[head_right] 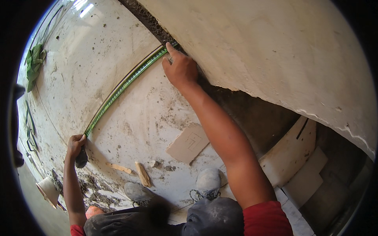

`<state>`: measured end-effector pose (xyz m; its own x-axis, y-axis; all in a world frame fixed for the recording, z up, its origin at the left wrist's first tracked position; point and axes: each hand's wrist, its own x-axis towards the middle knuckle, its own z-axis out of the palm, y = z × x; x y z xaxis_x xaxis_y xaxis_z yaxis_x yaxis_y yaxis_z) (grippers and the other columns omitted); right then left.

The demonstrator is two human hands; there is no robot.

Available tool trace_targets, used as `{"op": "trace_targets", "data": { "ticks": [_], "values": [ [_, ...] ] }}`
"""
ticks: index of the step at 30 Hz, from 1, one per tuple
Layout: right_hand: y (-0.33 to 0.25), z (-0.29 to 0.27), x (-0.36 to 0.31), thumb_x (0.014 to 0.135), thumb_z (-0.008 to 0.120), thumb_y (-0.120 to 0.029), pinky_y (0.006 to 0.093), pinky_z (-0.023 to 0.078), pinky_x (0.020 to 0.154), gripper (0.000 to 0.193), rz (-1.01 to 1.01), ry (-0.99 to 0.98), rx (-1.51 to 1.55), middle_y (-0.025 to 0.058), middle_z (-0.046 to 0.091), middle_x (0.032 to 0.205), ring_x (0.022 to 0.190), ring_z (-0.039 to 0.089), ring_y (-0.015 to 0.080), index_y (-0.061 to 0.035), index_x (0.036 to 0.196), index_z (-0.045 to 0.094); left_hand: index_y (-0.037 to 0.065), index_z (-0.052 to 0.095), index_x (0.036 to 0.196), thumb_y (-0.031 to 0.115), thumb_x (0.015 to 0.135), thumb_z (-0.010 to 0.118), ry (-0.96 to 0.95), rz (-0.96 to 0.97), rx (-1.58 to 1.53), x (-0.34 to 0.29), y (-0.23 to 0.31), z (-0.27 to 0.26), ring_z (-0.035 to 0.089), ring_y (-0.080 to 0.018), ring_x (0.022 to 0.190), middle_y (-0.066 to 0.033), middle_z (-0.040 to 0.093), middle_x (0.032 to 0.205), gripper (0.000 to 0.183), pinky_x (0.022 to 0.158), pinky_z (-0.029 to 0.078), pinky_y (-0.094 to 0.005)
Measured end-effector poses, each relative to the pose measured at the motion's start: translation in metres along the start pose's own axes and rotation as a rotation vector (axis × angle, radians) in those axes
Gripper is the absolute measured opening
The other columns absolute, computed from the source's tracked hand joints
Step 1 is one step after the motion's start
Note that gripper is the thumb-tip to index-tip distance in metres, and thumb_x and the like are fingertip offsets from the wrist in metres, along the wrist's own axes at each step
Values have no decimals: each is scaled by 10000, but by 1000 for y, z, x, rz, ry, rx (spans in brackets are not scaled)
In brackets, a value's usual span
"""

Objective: The person uses a tape measure to measure a section of the floor and marks measurements on a small piece of cardboard. They repeatedly reposition the tape measure and record values with a pen.

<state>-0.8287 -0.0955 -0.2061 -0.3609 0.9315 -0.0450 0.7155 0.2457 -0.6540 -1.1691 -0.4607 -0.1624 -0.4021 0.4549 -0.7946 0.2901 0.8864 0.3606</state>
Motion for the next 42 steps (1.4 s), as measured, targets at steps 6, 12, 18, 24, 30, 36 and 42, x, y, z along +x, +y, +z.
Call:
{"op": "trace_targets", "data": {
  "ticks": [6, 12, 18, 24, 30, 36, 42],
  "values": [
    [-1, -3, 0, 844, 674, -328, 441, 539, 825, 471, 37, -50, -23, 214, 698, 994, 941, 668, 391, -243, 1306, 635, 35, 589, 663, 291, 971, 568, 35, 21, -8, 1, -3, 4, 500, -105, 535, -23, 563, 590, 401, 535, 394, -284],
    [-8, -8, 3, 859, 650, -328, 449, 537, 849, 480, 137, -154, 3, 223, 700, 992, 959, 669, 390, -229, 1327, 614, 36, 584, 658, 305, 977, 554, 15, 28, 6, 1, -3, 2, 500, -108, 539, -21, 555, 587, 418, 540, 400, -289],
    [-6, -8, 4, 869, 633, -315, 444, 537, 869, 503, 89, -141, -48, 219, 694, 1063, 930, 674, 378, -191, 1355, 586, 42, 575, 653, 306, 972, 562, 23, 35, -4, 0, -1, 4, 485, -103, 534, -15, 544, 585, 414, 534, 395, -286],
    [1, -2, 6, 887, 633, -231, 348, 580, 697, 516, 112, -141, 137, 160, 644, 1269, 663, 714, 238, -186, 1391, 532, 12, 606, 691, 275, 969, 569, 14, 14, -30, -2, 1, 4, 476, -110, 561, -14, 545, 608, 385, 547, 380, -293],
    [-5, -7, 6, 895, 625, -190, 303, 568, 524, 533, 218, -219, 263, 139, 596, 1354, 581, 690, 185, -170, 1412, 496, 0, 616, 703, 276, 966, 580, 35, 3, -2, -1, 1, 5, 489, -112, 573, -16, 557, 618, 383, 556, 392, -299],
    [-10, -13, 4, 898, 626, -191, 305, 569, 522, 548, 246, -245, 294, 147, 593, 1356, 588, 691, 185, -171, 1425, 477, -4, 630, 718, 277, 962, 588, 32, 14, 23, 1, -2, 3, 501, -123, 577, -26, 568, 621, 375, 565, 403, -304],
    [-9, -12, 4, 904, 626, -194, 306, 570, 528, 547, 221, -249, 276, 143, 594, 1356, 589, 691, 182, -170, 1428, 474, -3, 632, 719, 277, 965, 580, 29, 7, 13, 3, -6, 3, 501, -125, 576, -28, 569, 620, 376, 564, 404, -307]
  ]
}}
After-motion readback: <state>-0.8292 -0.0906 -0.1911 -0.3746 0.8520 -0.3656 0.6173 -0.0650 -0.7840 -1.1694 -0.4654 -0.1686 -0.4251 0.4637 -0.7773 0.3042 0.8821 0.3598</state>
